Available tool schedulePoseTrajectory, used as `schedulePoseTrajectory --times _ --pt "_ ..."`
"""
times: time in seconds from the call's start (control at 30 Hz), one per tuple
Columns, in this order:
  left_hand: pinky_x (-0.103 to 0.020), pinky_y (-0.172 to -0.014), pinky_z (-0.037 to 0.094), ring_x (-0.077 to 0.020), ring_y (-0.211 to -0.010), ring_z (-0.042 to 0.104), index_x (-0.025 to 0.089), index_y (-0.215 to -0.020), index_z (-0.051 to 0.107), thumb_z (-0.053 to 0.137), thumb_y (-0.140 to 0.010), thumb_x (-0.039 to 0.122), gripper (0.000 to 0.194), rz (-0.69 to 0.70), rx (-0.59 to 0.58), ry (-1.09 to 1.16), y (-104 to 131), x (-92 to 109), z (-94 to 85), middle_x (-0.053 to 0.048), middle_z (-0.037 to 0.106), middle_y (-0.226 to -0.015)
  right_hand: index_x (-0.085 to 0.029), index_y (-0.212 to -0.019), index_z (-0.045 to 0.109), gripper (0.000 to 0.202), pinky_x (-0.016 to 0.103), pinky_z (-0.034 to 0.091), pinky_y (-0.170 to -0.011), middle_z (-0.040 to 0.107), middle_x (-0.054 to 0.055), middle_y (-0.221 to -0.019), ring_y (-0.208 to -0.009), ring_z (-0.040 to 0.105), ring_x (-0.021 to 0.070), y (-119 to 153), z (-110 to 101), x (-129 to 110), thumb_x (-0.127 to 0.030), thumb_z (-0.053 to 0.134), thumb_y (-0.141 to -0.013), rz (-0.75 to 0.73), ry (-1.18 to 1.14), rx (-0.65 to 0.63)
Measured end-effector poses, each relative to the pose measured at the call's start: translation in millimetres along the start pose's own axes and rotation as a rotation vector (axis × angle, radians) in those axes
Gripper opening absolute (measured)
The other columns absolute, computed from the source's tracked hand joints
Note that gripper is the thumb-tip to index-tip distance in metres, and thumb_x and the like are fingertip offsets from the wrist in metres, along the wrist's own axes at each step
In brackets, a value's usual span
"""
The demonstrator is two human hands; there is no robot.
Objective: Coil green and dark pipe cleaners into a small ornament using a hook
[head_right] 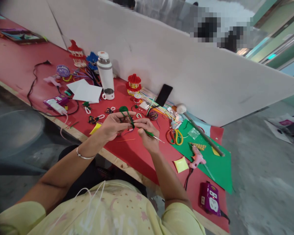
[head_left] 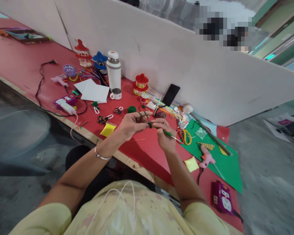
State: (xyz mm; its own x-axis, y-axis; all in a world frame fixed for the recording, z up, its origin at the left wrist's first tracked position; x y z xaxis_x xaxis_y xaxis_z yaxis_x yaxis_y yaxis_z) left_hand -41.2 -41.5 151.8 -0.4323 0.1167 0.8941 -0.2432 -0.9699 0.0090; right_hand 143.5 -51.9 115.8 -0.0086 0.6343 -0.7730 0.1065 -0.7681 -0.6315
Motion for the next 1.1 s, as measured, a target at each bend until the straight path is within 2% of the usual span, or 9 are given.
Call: schedulePoseTrajectory --times 0.17,0.3,0.4,0.5,0.57,0.63,0.73,0.87,1.1 --pt "-0.021 -0.057 0.048 -0.0107 -0.063 0.065 0.013 -0.11 0.085 0.1 -0.056 0.022 0.057 0.1 0.024 -0.04 -2 -4 -4.6 -0.005 0.078 -0.082 -0.032 -0.11 0.084 0.021 0.048 0.064 -0.097 0.083 0.007 -0.108 -0.106 0.076 0.0237 -5 3 -7 -0.045 0.069 -0.101 -0.069 0.069 0.003" --pt "-0.025 -0.063 0.054 -0.0137 -0.066 0.067 0.012 -0.111 0.085 0.101 -0.056 0.023 0.058 0.16 0.06 -0.13 -5 -7 -10.7 -0.005 0.078 -0.075 -0.032 -0.112 0.083 0.019 0.045 0.064 -0.092 0.081 0.006 -0.104 -0.104 0.075 0.0229 -6 3 -8 -0.04 0.069 -0.102 -0.124 0.118 0.018" --pt "-0.021 -0.058 0.049 -0.0109 -0.062 0.064 0.012 -0.111 0.083 0.1 -0.055 0.018 0.059 0.196 0.114 -0.132 -5 -9 -7.5 -0.003 0.077 -0.072 -0.036 -0.119 0.081 0.021 0.044 0.063 -0.091 0.079 0.006 -0.107 -0.104 0.074 0.0225 0 8 -7 -0.038 0.069 -0.103 -0.209 0.311 0.058" --pt "-0.017 -0.046 0.035 -0.0038 -0.048 0.048 0.012 -0.107 0.082 0.099 -0.057 0.02 0.054 0.141 0.15 0.03 -3 -9 1.5 0.003 0.068 -0.065 -0.041 -0.126 0.079 0.027 0.045 0.062 -0.091 0.076 0.005 -0.11 -0.106 0.071 0.0232 5 18 -5 -0.038 0.073 -0.1 -0.372 0.509 0.146" --pt "-0.017 -0.041 0.025 -0.0009 -0.041 0.035 0.013 -0.109 0.081 0.099 -0.058 0.024 0.055 0.045 0.108 0.17 -1 -7 7.1 0.008 0.059 -0.057 -0.042 -0.13 0.076 0.031 0.044 0.061 -0.09 0.076 0.005 -0.113 -0.107 0.071 0.0234 5 24 -2 -0.037 0.073 -0.1 -0.452 0.534 0.219" --pt "-0.017 -0.039 0.02 -0.0001 -0.038 0.029 0.014 -0.111 0.08 0.099 -0.058 0.025 0.058 -0.029 0.054 0.259 1 -5 8.9 0.011 0.051 -0.054 -0.043 -0.131 0.075 0.031 0.045 0.061 -0.089 0.077 0.005 -0.113 -0.105 0.073 0.0233 2 27 2 -0.038 0.072 -0.101 -0.494 0.487 0.242" --pt "-0.016 -0.04 0.017 0.0005 -0.039 0.028 0.013 -0.11 0.08 0.1 -0.056 0.022 0.057 -0.072 0.018 0.286 3 -1 3.4 0.011 0.049 -0.054 -0.043 -0.129 0.076 0.029 0.048 0.062 -0.091 0.081 0.004 -0.112 -0.103 0.075 0.024 -6 22 5 -0.043 0.07 -0.101 -0.477 0.353 0.133" --pt "-0.017 -0.039 0.016 0.0017 -0.039 0.029 0.012 -0.105 0.082 0.097 -0.059 0.017 0.049 -0.071 0.018 0.23 5 5 -8.5 0.006 0.058 -0.059 -0.043 -0.126 0.078 0.029 0.053 0.062 -0.096 0.085 0.004 -0.118 -0.106 0.077 0.0263 -11 3 5 -0.047 0.072 -0.099 -0.345 0.239 -0.061" --pt "-0.018 -0.039 0.014 0.002 -0.039 0.028 0.012 -0.102 0.084 0.09 -0.061 0.013 0.041 -0.111 -0.028 0.137 4 9 -14.0 0.006 0.058 -0.06 -0.042 -0.12 0.082 0.028 0.055 0.062 -0.099 0.087 0.003 -0.118 -0.109 0.077 0.0276 -9 -20 -7 -0.051 0.077 -0.094 -0.285 0.315 -0.162"
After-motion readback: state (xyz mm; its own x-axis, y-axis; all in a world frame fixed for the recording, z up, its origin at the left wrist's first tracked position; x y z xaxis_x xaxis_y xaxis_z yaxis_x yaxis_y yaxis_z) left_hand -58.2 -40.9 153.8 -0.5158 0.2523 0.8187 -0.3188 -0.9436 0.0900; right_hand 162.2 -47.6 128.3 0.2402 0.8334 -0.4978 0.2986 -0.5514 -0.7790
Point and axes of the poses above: each hand's wrist, its own y-axis away from the middle knuckle, its own z-axis out of the palm, x = y × z, the point moved 1 cm from there along -y, towards the middle knuckle
